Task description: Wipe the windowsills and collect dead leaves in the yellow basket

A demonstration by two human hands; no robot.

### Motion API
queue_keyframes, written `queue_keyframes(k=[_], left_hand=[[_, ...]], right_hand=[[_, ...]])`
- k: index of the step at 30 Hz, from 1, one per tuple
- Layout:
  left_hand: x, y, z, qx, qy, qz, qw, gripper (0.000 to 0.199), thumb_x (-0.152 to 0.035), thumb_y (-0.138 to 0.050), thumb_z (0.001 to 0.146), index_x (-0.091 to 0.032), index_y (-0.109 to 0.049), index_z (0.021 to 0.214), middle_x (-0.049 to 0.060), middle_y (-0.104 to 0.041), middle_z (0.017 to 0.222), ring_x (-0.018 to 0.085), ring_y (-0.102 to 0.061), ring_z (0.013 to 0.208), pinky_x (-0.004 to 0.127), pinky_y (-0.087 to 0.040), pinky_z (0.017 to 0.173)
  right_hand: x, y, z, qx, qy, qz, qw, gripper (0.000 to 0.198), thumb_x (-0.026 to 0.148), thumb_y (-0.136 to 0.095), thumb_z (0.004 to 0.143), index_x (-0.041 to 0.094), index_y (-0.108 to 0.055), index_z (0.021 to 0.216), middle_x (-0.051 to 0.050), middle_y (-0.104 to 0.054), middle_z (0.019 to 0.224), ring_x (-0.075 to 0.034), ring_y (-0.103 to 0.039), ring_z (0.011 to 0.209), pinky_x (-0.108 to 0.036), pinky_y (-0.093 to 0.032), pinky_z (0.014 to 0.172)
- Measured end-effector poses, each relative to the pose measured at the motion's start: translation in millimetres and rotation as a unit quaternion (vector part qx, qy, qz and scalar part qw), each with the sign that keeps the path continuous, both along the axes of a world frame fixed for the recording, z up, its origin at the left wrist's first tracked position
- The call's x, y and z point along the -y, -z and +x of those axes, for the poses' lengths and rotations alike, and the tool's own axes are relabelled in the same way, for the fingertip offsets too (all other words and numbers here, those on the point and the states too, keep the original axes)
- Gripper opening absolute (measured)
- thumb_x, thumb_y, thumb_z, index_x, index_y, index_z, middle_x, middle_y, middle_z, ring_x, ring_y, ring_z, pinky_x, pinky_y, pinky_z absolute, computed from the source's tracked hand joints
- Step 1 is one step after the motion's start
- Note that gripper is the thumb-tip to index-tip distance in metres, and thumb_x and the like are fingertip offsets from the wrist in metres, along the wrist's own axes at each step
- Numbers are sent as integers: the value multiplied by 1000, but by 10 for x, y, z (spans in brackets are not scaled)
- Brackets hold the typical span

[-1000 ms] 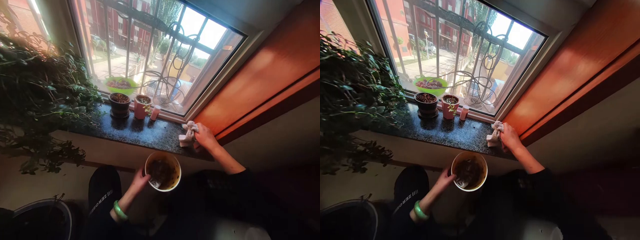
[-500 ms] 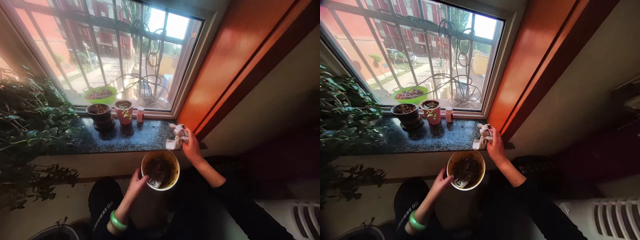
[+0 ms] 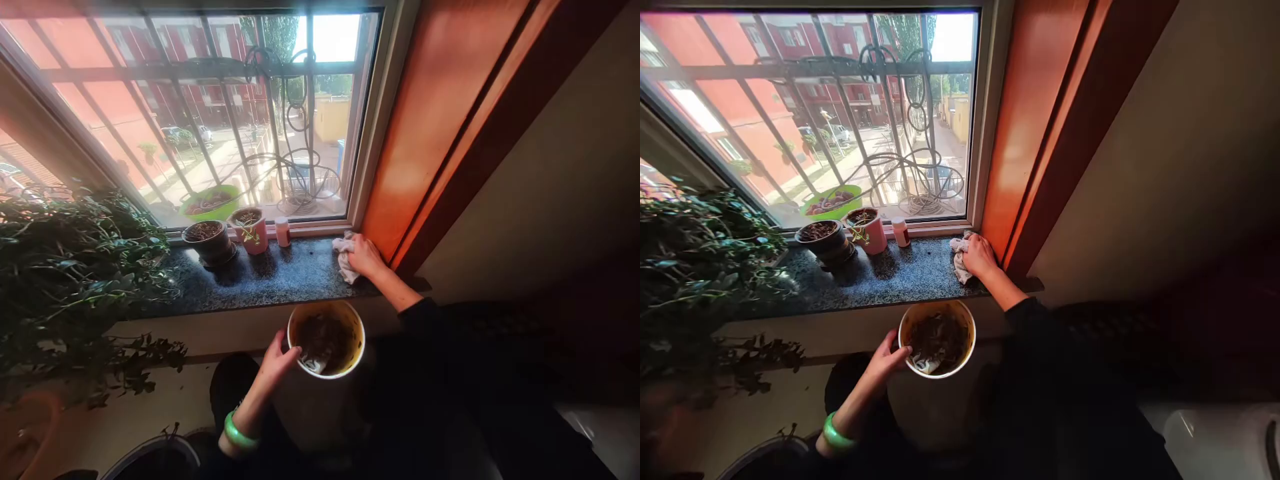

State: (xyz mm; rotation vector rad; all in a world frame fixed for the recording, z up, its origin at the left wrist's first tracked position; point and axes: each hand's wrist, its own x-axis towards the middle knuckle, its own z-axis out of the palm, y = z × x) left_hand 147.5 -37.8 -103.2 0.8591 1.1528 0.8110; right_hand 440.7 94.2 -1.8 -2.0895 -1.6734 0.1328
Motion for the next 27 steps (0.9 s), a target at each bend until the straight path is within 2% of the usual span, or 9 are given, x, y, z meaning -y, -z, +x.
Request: queue_keyframes(k=[3,7,9,12,15,18,20,24,27], left_hand=[[7,-115,3,-10,14,-1,1000,77,-30,-79,65,-15,-53,135,15,-70,121,33,-71,102,35,-61,69],[21,-188,3,-20,16,9,1000,73,-29,-75,70,-13,-51,137,15,-71,117,27,-71,90,34,-62,66],[22,-209,4,-25,11,7,1000,75,-29,-77,68,-12,-52,137,15,-72,115,26,-71,86,34,-61,64],[19,-243,4,-15,10,-8,1000,79,-30,-81,65,-13,-52,136,14,-73,113,26,-71,84,35,-61,63],[15,-249,0,-3,8,-6,1000,78,-32,-83,62,-13,-55,132,13,-73,111,27,-71,86,34,-61,64],[5,-214,-6,-6,-2,3,1000,79,-34,-83,61,-14,-56,132,14,-72,112,27,-71,87,32,-60,62],[-2,-189,-9,-10,-3,3,1000,82,-34,-83,61,-13,-55,134,15,-72,115,28,-71,88,33,-60,63],[-9,-166,-13,-10,6,-4,1000,83,-35,-82,62,-13,-54,137,16,-71,119,29,-71,90,34,-60,65],[0,-171,-12,-5,6,2,1000,80,-33,-81,63,-15,-55,137,15,-72,116,29,-71,94,32,-59,70]], right_hand=[[-139,-25,-51,-25,-18,-26,999,36,22,-58,88,12,-65,122,-16,-70,126,-31,-62,120,-38,-46,104],[57,80,-4,-97,-157,-31,982,26,18,-55,86,22,-72,105,-4,-76,114,-23,-67,108,-29,-47,93],[155,123,41,-151,-197,-23,969,23,19,-55,86,23,-72,101,-1,-77,104,-20,-68,99,-27,-48,87],[109,102,100,-203,-181,45,961,24,21,-49,88,20,-70,100,-2,-75,97,-20,-67,92,-27,-49,81],[-115,39,101,-138,-113,123,976,30,15,-51,83,16,-68,107,-9,-73,110,-25,-65,103,-33,-48,91],[-293,56,30,-40,-46,85,994,41,13,-58,77,10,-68,117,-18,-69,125,-31,-60,117,-39,-43,105],[-315,119,-12,-22,-50,50,997,43,15,-61,77,10,-69,119,-18,-68,128,-31,-59,121,-39,-41,108],[-244,247,29,-92,-145,15,985,31,17,-57,79,22,-76,103,-5,-76,111,-24,-66,106,-30,-48,93],[-330,273,99,-189,-151,30,970,31,18,-52,78,23,-76,96,-1,-77,97,-21,-68,91,-27,-49,81]])
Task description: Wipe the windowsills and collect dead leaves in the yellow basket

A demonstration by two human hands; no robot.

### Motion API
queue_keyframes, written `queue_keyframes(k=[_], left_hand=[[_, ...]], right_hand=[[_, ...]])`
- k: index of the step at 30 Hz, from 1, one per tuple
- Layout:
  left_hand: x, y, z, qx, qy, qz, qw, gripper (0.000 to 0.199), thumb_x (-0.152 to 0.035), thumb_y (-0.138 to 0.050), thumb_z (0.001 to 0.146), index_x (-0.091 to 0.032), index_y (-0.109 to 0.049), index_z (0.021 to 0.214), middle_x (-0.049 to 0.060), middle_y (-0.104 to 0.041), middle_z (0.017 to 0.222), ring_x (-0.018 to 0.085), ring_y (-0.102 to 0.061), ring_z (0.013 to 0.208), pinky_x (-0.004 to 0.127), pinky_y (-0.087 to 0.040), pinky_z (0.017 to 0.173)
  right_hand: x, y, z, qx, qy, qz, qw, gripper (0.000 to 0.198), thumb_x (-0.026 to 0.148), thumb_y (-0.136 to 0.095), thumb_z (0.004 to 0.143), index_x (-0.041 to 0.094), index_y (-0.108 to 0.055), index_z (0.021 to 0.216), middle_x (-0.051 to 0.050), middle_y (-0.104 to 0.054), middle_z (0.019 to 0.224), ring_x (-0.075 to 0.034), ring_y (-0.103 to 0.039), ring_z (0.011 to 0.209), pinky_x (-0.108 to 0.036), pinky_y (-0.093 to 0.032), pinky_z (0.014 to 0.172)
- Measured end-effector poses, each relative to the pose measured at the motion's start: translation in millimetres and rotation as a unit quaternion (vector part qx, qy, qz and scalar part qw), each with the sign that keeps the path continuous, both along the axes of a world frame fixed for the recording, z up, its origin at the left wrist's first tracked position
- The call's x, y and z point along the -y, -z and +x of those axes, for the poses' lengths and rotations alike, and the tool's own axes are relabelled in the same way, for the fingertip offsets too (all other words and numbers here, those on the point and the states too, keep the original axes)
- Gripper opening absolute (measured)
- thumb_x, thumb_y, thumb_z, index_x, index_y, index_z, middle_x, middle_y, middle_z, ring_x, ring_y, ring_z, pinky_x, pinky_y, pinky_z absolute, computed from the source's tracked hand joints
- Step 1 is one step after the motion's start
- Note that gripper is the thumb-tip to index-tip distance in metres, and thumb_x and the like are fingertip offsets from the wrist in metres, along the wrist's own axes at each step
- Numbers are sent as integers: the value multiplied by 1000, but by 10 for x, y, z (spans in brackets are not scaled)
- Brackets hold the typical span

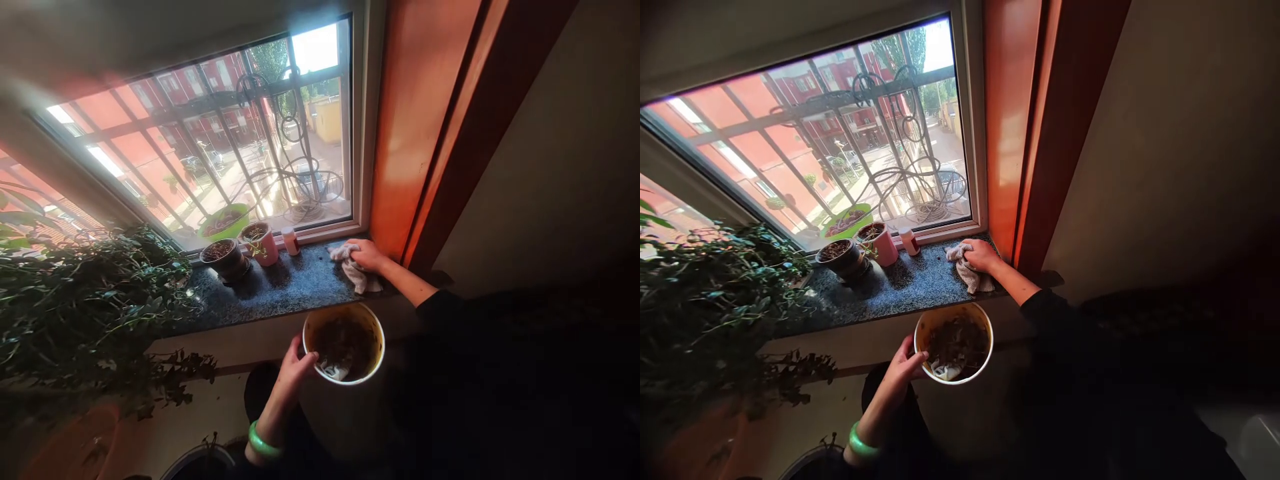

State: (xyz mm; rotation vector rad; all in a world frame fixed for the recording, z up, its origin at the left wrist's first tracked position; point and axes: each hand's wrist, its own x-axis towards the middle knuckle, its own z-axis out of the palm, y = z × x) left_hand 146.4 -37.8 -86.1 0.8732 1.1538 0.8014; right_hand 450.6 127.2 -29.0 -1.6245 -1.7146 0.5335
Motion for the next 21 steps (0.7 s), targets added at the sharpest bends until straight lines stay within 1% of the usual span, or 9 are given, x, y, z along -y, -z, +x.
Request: queue_keyframes(k=[3,6,8,10,12,14,16,18,21], left_hand=[[17,-54,3,-4,-3,-2,1000,79,-31,-80,63,-16,-56,136,14,-72,117,29,-71,95,33,-59,73],[33,-139,1,-5,4,-1,1000,74,-31,-80,65,-16,-58,134,14,-72,120,30,-70,99,35,-59,75],[38,-176,-2,-1,3,2,1000,70,-30,-80,65,-16,-60,131,14,-72,121,31,-69,105,35,-59,80],[37,-181,-5,0,3,3,1000,70,-30,-81,65,-16,-61,131,14,-72,121,31,-69,107,34,-58,82],[32,-161,-8,-2,12,3,1000,73,-30,-80,66,-16,-58,134,14,-72,121,31,-70,103,34,-59,78],[28,-131,-14,0,19,2,1000,74,-31,-79,67,-16,-56,136,14,-71,123,30,-70,99,33,-59,74],[28,-102,-23,1,17,2,1000,75,-31,-79,68,-16,-55,138,14,-71,123,30,-70,100,32,-58,73],[29,-81,-33,2,14,1,1000,75,-31,-80,67,-17,-56,137,14,-71,122,30,-69,103,31,-58,73],[28,-77,-43,0,14,-1,1000,72,-31,-81,67,-16,-58,134,14,-71,120,31,-68,106,32,-58,76]], right_hand=[[-278,-34,-46,-86,16,41,995,35,16,-50,74,21,-76,97,-2,-77,95,-21,-68,90,-28,-51,81],[-567,-89,-220,-114,-30,44,992,38,14,-49,69,19,-76,94,-3,-77,98,-21,-67,94,-30,-51,86],[-681,-121,-332,-89,-71,25,993,35,12,-49,67,19,-76,89,-3,-78,95,-21,-67,94,-29,-51,86],[-730,-153,-390,-54,-104,-1,993,31,10,-51,65,20,-75,83,-2,-77,89,-20,-66,90,-27,-51,83],[-750,-191,-392,-37,-125,-22,991,28,9,-51,65,19,-74,77,-2,-76,82,-19,-66,83,-26,-50,77],[-771,-239,-378,-33,-132,-29,990,28,8,-49,67,17,-74,76,-2,-76,80,-19,-65,80,-25,-49,74],[-795,-279,-392,-33,-128,-22,991,30,8,-48,70,17,-74,81,-3,-76,85,-19,-65,84,-25,-49,76],[-807,-295,-452,-8,-123,-13,992,31,8,-50,72,18,-74,88,-3,-77,94,-19,-65,92,-25,-48,81],[-788,-272,-587,87,-124,2,988,31,11,-56,75,21,-76,95,-3,-76,102,-20,-63,103,-25,-47,89]])
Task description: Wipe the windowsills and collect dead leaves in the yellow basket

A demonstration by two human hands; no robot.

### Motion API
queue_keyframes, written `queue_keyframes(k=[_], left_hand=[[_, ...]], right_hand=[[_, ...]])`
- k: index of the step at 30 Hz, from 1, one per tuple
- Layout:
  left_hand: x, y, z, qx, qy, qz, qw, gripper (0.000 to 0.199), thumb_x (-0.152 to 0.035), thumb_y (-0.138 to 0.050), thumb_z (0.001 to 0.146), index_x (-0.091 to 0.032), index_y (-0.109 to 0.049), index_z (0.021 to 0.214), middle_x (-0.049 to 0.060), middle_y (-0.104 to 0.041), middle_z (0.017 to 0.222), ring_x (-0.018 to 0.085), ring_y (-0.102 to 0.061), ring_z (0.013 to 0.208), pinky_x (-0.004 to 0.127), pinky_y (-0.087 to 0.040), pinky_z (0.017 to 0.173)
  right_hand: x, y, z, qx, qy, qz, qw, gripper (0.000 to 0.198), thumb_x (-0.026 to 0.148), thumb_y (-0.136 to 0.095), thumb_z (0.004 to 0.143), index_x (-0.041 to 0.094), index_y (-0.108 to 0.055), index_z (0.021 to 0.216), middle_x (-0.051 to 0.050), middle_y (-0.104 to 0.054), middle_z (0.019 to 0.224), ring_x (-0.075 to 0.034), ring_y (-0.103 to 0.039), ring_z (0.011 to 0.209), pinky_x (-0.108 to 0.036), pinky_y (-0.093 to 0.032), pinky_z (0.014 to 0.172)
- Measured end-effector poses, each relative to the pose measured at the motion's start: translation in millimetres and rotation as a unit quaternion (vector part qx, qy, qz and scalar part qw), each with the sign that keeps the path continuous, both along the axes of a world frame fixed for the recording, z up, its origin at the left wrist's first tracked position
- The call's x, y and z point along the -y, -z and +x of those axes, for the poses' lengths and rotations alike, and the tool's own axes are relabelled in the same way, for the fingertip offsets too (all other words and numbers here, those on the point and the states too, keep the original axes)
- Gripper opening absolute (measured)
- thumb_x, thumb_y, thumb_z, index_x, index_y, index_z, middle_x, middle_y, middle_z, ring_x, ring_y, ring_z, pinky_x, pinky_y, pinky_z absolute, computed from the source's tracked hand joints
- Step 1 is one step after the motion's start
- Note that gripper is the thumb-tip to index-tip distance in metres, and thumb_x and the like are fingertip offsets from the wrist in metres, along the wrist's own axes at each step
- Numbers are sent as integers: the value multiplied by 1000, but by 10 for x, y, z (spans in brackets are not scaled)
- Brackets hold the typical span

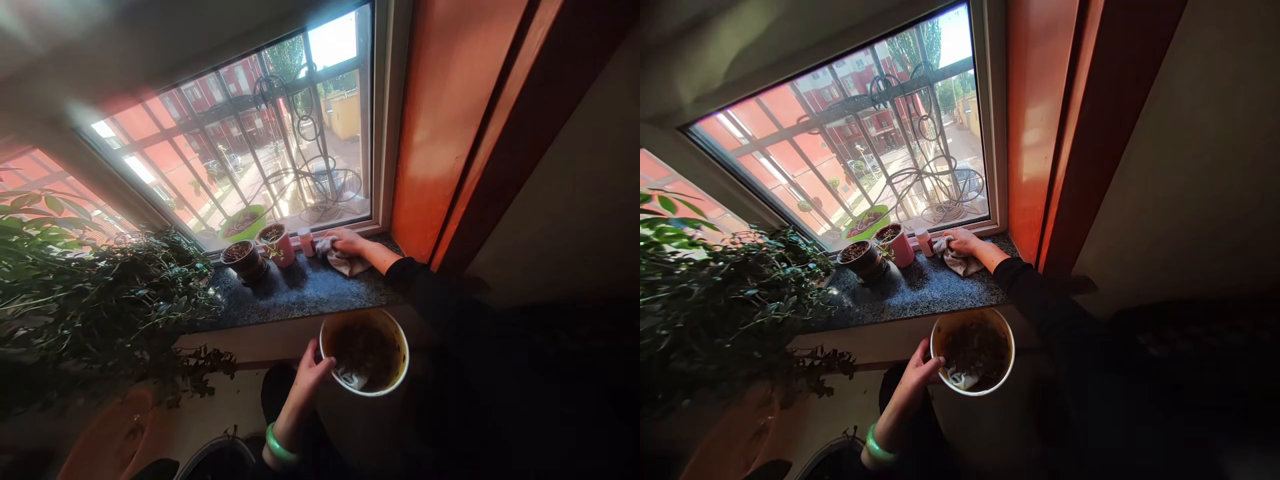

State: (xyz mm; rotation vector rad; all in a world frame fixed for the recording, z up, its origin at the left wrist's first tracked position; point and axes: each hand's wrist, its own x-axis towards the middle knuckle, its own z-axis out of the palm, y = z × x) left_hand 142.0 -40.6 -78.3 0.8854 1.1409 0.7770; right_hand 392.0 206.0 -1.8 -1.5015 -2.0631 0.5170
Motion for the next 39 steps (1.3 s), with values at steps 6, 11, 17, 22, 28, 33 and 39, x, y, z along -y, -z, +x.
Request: queue_keyframes(k=[6,11,17,22,28,33,39], left_hand=[[-13,-80,19,-11,-8,36,999,60,-27,-78,67,-14,-64,123,13,-74,114,31,-66,110,35,-54,92],[-16,-67,26,-7,-3,34,999,62,-26,-76,68,-13,-62,127,13,-74,110,30,-68,104,33,-55,84],[-29,-48,22,-4,-11,12,1000,66,-27,-79,65,-14,-61,127,12,-74,113,29,-68,104,31,-55,80],[-20,-68,26,-1,-14,7,1000,68,-28,-80,64,-15,-60,128,12,-73,113,29,-68,104,33,-55,82],[-21,-40,24,3,-13,6,1000,69,-28,-80,62,-15,-60,127,14,-73,116,31,-68,105,35,-56,81],[-32,-17,9,5,-15,11,1000,64,-27,-79,63,-15,-61,123,14,-73,116,33,-67,110,35,-56,81],[-50,7,0,9,-7,10,1000,57,-27,-79,63,-16,-64,117,11,-75,106,30,-69,101,35,-55,83]], right_hand=[[25,-4,-46,6,-30,-52,998,34,5,-58,70,23,-77,91,-3,-75,93,-21,-62,95,-26,-47,84],[-9,-57,155,-87,-34,-117,989,26,6,-51,70,17,-72,81,-3,-74,78,-17,-61,69,-25,-48,67],[40,-7,125,-104,-38,-89,990,33,6,-51,65,19,-73,85,-3,-78,92,-20,-67,89,-26,-50,82],[149,24,84,-82,-89,-123,985,32,5,-49,64,19,-73,81,-2,-77,86,-18,-66,84,-24,-49,79],[143,-39,141,-119,-2,-32,992,34,8,-49,71,18,-74,91,-4,-76,93,-20,-65,90,-28,-50,82],[70,-11,-62,61,1,38,997,42,10,-56,78,23,-75,113,-7,-71,107,-24,-59,112,-32,-46,98],[35,3,-229,194,-41,40,979,44,15,-61,81,28,-71,122,-10,-64,109,-26,-59,109,-34,-45,96]])
